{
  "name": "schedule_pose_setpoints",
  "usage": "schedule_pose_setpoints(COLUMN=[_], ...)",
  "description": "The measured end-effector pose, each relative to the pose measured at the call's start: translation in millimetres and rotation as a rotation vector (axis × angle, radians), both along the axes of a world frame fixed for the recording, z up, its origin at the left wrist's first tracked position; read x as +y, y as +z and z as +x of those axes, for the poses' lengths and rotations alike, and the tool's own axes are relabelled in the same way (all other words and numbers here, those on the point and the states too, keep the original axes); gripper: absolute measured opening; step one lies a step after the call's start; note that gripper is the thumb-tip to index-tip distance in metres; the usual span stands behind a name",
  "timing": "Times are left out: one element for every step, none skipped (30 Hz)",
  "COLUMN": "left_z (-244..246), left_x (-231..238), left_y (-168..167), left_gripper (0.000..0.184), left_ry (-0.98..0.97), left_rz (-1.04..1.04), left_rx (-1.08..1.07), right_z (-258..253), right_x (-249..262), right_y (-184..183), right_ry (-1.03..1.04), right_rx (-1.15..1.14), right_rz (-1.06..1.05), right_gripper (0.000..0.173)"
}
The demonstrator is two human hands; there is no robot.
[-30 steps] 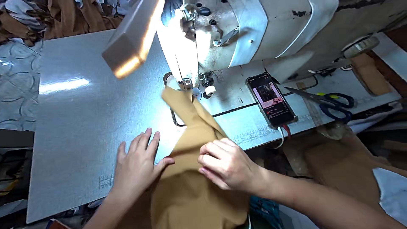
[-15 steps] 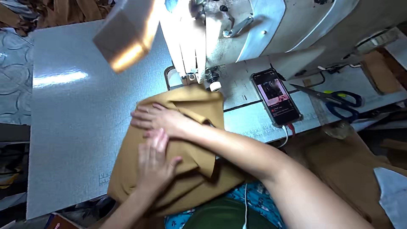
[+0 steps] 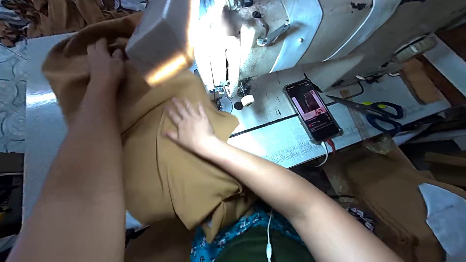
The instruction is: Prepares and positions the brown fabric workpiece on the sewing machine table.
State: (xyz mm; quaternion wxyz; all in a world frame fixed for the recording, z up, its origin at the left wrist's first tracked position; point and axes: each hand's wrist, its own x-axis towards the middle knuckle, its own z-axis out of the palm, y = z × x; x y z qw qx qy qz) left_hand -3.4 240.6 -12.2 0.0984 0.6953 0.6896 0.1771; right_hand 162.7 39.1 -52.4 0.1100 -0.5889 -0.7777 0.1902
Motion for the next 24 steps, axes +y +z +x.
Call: schedule_pose_setpoints(left_z=[7,16,24,28,27,21,11,-4,-20,-36,-52,-68,-83,-96,-102,-98,-91,-83,-74,-64,-57,-51,-45,-37], left_x=[-4,-15,-33,-48,-59,-67,-74,-82,-91,-100,-111,-123,-135,-150,-167,-183,-196,-205,-211,-212,-204,-187,-164,-134], left_y=[-1,3,10,11,4,-7,-18,-28,-29,-21,-8,6,16,18,17,17,13,1,-12,-25,-35,-42,-45,-42], left_gripper=[0.052,0.051,0.049,0.048,0.049,0.052,0.057,0.062,0.064,0.062,0.057,0.050,0.047,0.048,0.051,0.056,0.066,0.079,0.093,0.103,0.105,0.102,0.093,0.085], left_ry=[-0.058,-0.096,-0.126,-0.159,-0.183,-0.218,-0.263,-0.318,-0.357,-0.384,-0.378,-0.343,-0.286,-0.245,-0.256,-0.314,-0.395,-0.459,-0.488,-0.499,-0.500,-0.507,-0.522,-0.543], left_rz=[0.103,0.190,0.235,0.253,0.238,0.213,0.158,0.068,-0.038,-0.128,-0.217,-0.283,-0.329,-0.322,-0.249,-0.188,-0.165,-0.166,-0.180,-0.185,-0.180,-0.167,-0.157,-0.139], left_rx=[-0.018,-0.002,0.008,0.003,-0.003,0.004,0.028,0.069,0.126,0.184,0.232,0.258,0.283,0.304,0.338,0.346,0.318,0.279,0.244,0.228,0.209,0.211,0.215,0.205], right_z=[4,9,17,25,34,41,44,40,31,19,1,-19,-35,-42,-40,-35,-29,-21,-13,-6,-1,1,0,-4], right_x=[10,7,-8,-25,-43,-55,-63,-66,-64,-60,-56,-56,-68,-88,-108,-121,-129,-132,-132,-131,-130,-131,-134,-139], right_y=[4,15,34,61,97,133,154,144,106,73,50,38,36,40,49,61,68,71,74,77,81,82,83,80], right_ry=[-0.081,-0.128,-0.137,-0.123,-0.095,-0.065,-0.051,-0.046,-0.040,0.012,0.095,0.197,0.308,0.441,0.578,0.715,0.834,0.922,0.970,0.979,0.955,0.899,0.820,0.708], right_rx=[-0.037,-0.057,-0.050,-0.055,-0.088,-0.145,-0.189,-0.197,-0.161,-0.128,-0.120,-0.132,-0.128,-0.079,-0.001,0.046,0.066,0.092,0.129,0.172,0.207,0.243,0.261,0.267], right_rz=[0.036,0.091,0.151,0.182,0.119,0.007,-0.063,-0.020,0.129,0.199,0.194,0.129,0.027,-0.107,-0.290,-0.486,-0.610,-0.671,-0.684,-0.669,-0.627,-0.558,-0.475,-0.387], right_gripper=[0.064,0.060,0.051,0.043,0.044,0.045,0.041,0.036,0.030,0.029,0.032,0.033,0.030,0.030,0.034,0.041,0.045,0.046,0.045,0.043,0.042,0.042,0.042,0.044])
